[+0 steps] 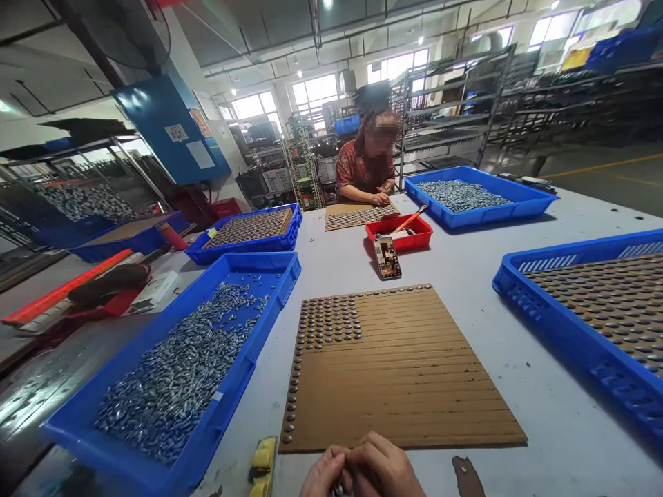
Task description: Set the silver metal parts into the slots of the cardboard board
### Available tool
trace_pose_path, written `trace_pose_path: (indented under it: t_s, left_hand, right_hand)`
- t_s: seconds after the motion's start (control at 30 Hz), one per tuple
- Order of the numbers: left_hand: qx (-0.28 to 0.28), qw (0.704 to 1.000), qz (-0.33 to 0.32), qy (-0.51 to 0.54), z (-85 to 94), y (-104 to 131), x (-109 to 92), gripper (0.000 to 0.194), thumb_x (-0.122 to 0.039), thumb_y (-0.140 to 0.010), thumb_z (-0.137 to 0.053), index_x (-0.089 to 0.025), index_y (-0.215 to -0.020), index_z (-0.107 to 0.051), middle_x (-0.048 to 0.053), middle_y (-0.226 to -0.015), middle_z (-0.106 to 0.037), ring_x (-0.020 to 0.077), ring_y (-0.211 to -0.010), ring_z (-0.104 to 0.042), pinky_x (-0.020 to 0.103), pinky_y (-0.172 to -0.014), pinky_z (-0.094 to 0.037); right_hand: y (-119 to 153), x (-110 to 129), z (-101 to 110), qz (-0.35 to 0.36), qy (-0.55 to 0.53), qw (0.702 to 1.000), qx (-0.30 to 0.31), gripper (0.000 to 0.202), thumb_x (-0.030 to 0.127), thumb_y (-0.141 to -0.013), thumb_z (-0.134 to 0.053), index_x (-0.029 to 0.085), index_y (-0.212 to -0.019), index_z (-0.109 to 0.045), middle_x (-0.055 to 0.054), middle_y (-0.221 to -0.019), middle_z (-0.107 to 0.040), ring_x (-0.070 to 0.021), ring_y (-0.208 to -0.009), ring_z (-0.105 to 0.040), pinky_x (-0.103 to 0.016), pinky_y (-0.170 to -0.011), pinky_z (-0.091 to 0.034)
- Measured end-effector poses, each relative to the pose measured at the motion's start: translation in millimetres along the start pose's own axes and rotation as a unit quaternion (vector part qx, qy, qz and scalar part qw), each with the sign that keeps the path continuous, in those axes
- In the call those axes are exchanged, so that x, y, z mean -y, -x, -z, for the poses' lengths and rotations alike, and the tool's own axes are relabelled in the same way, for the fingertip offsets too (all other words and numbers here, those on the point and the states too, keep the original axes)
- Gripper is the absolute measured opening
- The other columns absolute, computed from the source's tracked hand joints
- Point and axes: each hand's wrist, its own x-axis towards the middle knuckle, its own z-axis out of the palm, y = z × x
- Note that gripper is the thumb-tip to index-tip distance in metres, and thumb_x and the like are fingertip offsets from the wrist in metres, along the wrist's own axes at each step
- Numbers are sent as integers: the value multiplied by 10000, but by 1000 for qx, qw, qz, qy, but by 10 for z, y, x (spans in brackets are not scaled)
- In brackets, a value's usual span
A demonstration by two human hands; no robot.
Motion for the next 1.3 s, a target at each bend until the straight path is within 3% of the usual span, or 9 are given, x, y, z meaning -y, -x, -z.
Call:
trace_pose_path:
  t_s: [0.1,0.2,0.3,0.37,0.5,0.7,0.9,1.07,1.3]
  left_hand:
    - [-44,992,78,85,-108,109,-82,291,-392,-697,-733,-141,-763,-603,-3,-558,-567,53,-334,-393,164,-322,-180]
    - [-86,969,128,195,-226,288,-303,175,-296,-817,-572,-122,-803,-588,26,-600,-580,64,-379,-448,138,-308,-208]
    - [-120,960,110,228,-258,430,-616,172,-226,-838,-523,-108,-936,-601,68,-717,-639,118,-517,-586,165,-387,-411]
    - [-134,957,50,251,-210,462,-814,177,-180,-844,-502,-120,-984,-594,73,-785,-654,136,-591,-627,195,-456,-485]
    - [-143,955,-45,257,-43,400,-1055,114,-126,-858,-459,-133,-913,-559,61,-805,-628,106,-632,-621,160,-482,-479]
    - [-79,969,-43,229,27,254,-1131,98,-156,-818,-569,-142,-914,-553,14,-724,-550,51,-491,-481,111,-341,-283]
    - [-27,985,-31,165,-53,115,-1236,190,-229,-791,-638,-156,-937,-540,-1,-717,-542,39,-465,-438,116,-345,-233]
    - [6,995,-6,101,-129,-20,-1281,234,-306,-788,-649,-157,-943,-555,-5,-722,-535,36,-479,-437,122,-359,-222]
    - [-7,992,45,118,-194,-130,-1277,290,-296,-781,-568,-127,-1014,-600,9,-698,-538,60,-470,-450,149,-350,-233]
  right_hand:
    - [-65,164,109,-50,-17,998,24,181,188,-918,-447,209,-981,-616,-43,-776,-622,-130,-700,-601,-210,-624,-477]
    - [-98,286,207,-86,4,996,32,167,209,-925,-454,205,-971,-614,-38,-775,-600,-134,-687,-574,-227,-607,-463]
    - [-136,312,337,-86,25,995,35,158,207,-931,-463,203,-987,-611,-49,-815,-607,-139,-721,-577,-238,-627,-468]
    - [-185,271,430,-76,41,996,38,165,202,-933,-460,203,-1005,-609,-45,-803,-604,-132,-678,-566,-234,-586,-458]
    - [-371,74,542,-82,93,991,50,138,229,-924,-489,207,-957,-620,-33,-757,-596,-134,-632,-544,-249,-561,-443]
    - [-901,-342,378,-60,164,982,72,155,234,-919,-489,197,-911,-639,-43,-807,-643,-145,-677,-574,-261,-615,-452]
    - [-1369,-673,90,-50,232,969,74,178,203,-897,-490,198,-880,-667,-45,-835,-672,-145,-685,-593,-251,-630,-452]
    - [-1465,-793,31,-54,259,961,85,179,194,-902,-498,199,-891,-676,-50,-860,-669,-153,-748,-607,-248,-676,-455]
    - [-1500,-789,30,-49,297,948,101,198,207,-927,-476,194,-914,-673,-47,-860,-634,-143,-741,-579,-230,-646,-427]
